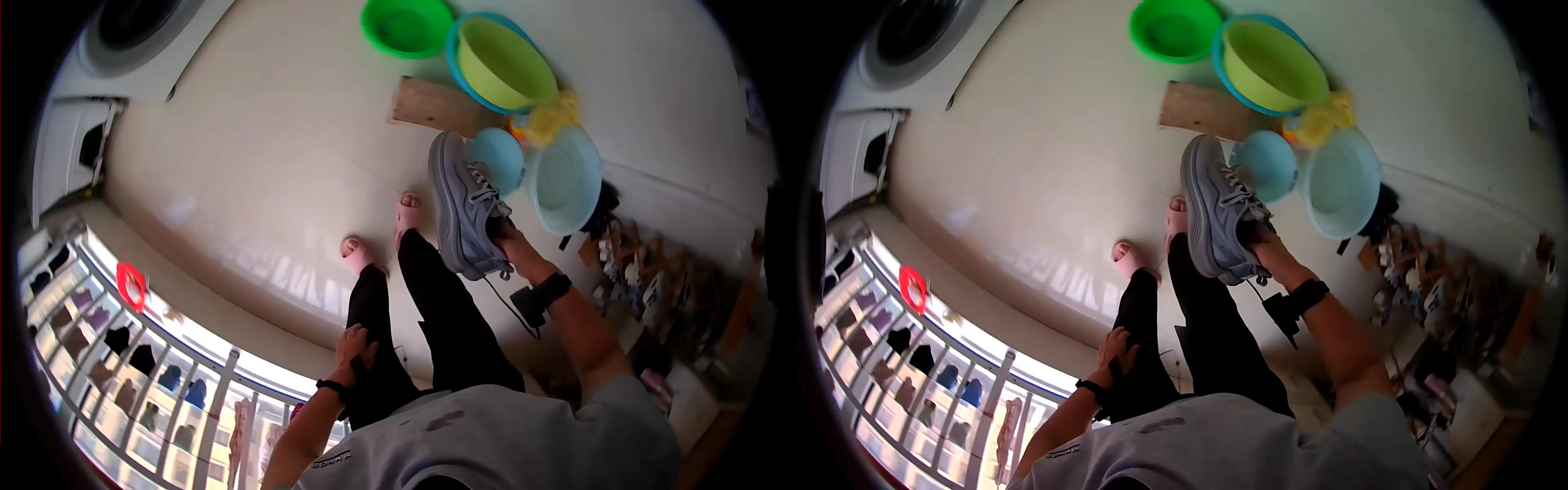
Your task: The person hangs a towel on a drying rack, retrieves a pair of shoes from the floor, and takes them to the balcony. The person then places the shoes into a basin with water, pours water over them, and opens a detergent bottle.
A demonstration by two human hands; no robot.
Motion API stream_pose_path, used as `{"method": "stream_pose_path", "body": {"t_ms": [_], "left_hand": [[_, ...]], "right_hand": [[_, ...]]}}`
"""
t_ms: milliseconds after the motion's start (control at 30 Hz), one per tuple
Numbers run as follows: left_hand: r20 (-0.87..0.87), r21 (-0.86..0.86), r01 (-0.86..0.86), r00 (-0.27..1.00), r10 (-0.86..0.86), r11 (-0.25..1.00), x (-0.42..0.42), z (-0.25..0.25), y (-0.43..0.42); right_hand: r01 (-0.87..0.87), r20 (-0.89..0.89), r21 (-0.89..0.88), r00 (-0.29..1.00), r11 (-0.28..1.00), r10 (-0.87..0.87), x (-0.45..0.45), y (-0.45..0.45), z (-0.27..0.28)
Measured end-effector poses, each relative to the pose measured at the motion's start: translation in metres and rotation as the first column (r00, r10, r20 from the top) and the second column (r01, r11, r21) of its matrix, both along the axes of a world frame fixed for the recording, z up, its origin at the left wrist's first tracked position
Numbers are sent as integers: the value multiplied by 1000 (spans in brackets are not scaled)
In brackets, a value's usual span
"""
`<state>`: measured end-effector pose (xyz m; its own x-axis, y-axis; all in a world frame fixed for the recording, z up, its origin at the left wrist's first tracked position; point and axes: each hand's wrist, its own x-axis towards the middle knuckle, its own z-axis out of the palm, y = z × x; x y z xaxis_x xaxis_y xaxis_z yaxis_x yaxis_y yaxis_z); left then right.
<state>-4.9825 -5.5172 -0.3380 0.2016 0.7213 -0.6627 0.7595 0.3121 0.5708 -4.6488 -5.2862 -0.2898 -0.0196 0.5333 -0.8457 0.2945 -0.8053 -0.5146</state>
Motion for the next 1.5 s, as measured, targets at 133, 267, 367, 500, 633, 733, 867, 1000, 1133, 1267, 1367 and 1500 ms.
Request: {"method": "stream_pose_path", "body": {"t_ms": [133, 267, 367, 500, 633, 733, 867, 1000, 1133, 1267, 1367, 1500], "left_hand": [[2, 23, 148, 989, -148, 989, 6, 20, 0], [-85, -13, 289, 953, -289, 957, 37, 16, -7], [-172, -43, 347, 921, -349, 937, 75, 23, -7], [-122, -113, 330, 931, -343, 937, 136, 34, -9], [-136, -23, 394, 909, -393, 919, 211, 40, 12], [-82, 59, 468, 883, -463, 882, 278, 47, 50], [36, -16, 614, 789, -613, 789, 345, 31, 80], [2, 31, 802, 596, -803, 596, 408, 17, 111], [-7, -77, 872, 485, -875, 484, 425, 1, 132], [124, 118, 792, 586, -800, 599, 422, -7, 131], [120, 44, 790, 603, -789, 611, 447, -2, 129], [77, 2, 754, 655, -752, 657, 462, -3, 121]], "right_hand": [[284, 30, -80, 959, 955, -283, 78, -40, 16], [519, -179, -199, 815, 832, -551, 192, -104, -25], [590, -235, -256, 730, 766, -641, 241, -127, -32], [595, -274, -272, 705, 756, -654, 305, -141, -19], [633, -100, -186, 749, 751, -655, 378, -152, -51], [124, 364, 301, 902, 945, -234, 431, -151, -101], [0, 547, 22, 837, 1000, -12, 487, -129, -121], [-153, 755, -125, 626, 980, 194, 493, -86, -89], [-335, 773, -206, 521, 920, 362, 517, -53, -111], [-438, 860, -131, 396, 889, 322, 540, -28, -177], [-485, 919, -54, 317, 873, 233, 547, -13, -235], [-495, 945, -66, 248, 866, 214, 537, 1, -301]]}}
